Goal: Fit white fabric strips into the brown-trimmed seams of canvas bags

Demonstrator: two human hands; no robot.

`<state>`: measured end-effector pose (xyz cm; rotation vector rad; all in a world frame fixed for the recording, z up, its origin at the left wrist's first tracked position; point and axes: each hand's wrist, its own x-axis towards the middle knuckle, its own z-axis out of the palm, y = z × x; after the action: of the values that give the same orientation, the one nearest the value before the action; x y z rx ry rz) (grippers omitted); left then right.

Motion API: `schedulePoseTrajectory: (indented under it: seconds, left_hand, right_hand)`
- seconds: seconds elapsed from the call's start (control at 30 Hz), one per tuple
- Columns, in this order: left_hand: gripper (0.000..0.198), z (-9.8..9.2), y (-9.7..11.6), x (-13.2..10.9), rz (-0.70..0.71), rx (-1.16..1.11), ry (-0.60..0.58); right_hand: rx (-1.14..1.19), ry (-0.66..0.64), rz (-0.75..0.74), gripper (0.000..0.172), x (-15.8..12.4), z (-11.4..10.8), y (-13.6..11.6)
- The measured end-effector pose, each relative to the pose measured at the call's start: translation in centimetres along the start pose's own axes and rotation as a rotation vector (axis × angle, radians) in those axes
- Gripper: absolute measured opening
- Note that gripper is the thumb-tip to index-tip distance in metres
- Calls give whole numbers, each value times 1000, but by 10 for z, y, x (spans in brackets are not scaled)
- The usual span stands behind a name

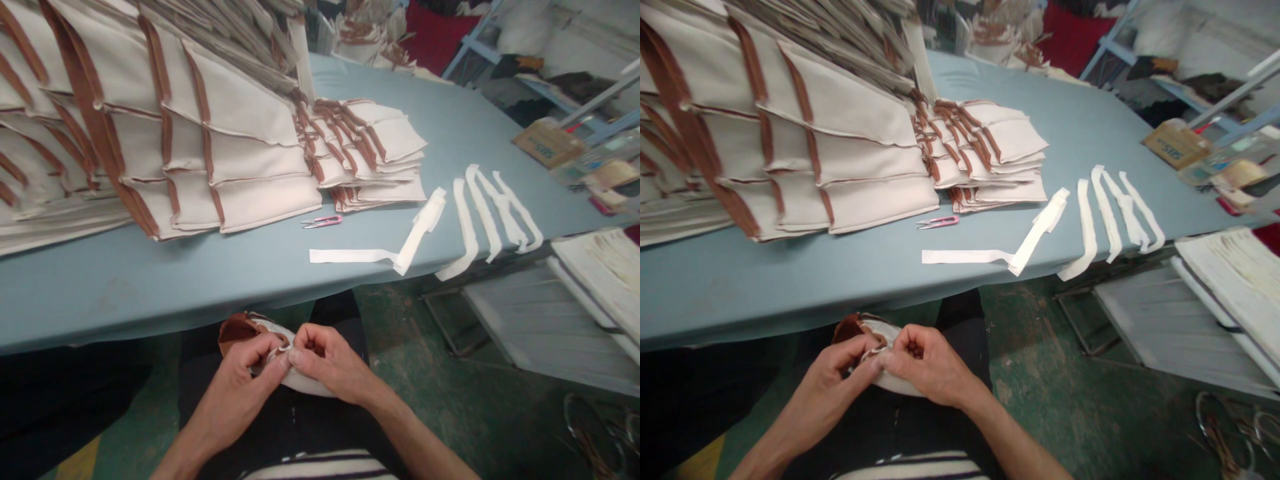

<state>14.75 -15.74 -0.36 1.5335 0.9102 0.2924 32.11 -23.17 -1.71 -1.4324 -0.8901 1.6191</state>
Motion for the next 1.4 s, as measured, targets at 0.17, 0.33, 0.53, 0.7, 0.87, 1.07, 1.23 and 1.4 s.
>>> schedulePoseTrajectory:
  seconds: [0.17, 0.33, 0.53, 0.7, 0.87, 1.07, 1.23, 1.4]
  left_hand:
    - [38, 1, -9, 4, -32, -74, -28]
    - [39, 3, -20, 11, -78, -127, -45]
    - [42, 3, -19, 10, -74, -139, -54]
    - [37, 1, -8, 5, -34, -79, -1]
    - [31, 0, 1, -1, 93, 55, 68]
    - [30, -1, -3, -6, 135, 109, 59]
    - [32, -1, -6, -11, 136, 117, 75]
    - [35, 0, -10, -16, 80, 112, 74]
  right_hand:
    - [-22, 18, 3, 65, 3, -1, 5]
    - [-36, 44, 21, 64, 7, -1, 9]
    - [-4, 33, 32, 67, 10, -2, 10]
    - [2, 20, 34, 67, 7, -4, 1]
    - [-49, 17, -7, 60, -1, -4, -10]
    - [-21, -7, 25, 57, -7, 0, -9]
    - [3, -14, 13, 57, -9, 4, -2]
    - [31, 4, 11, 55, -11, 8, 2]
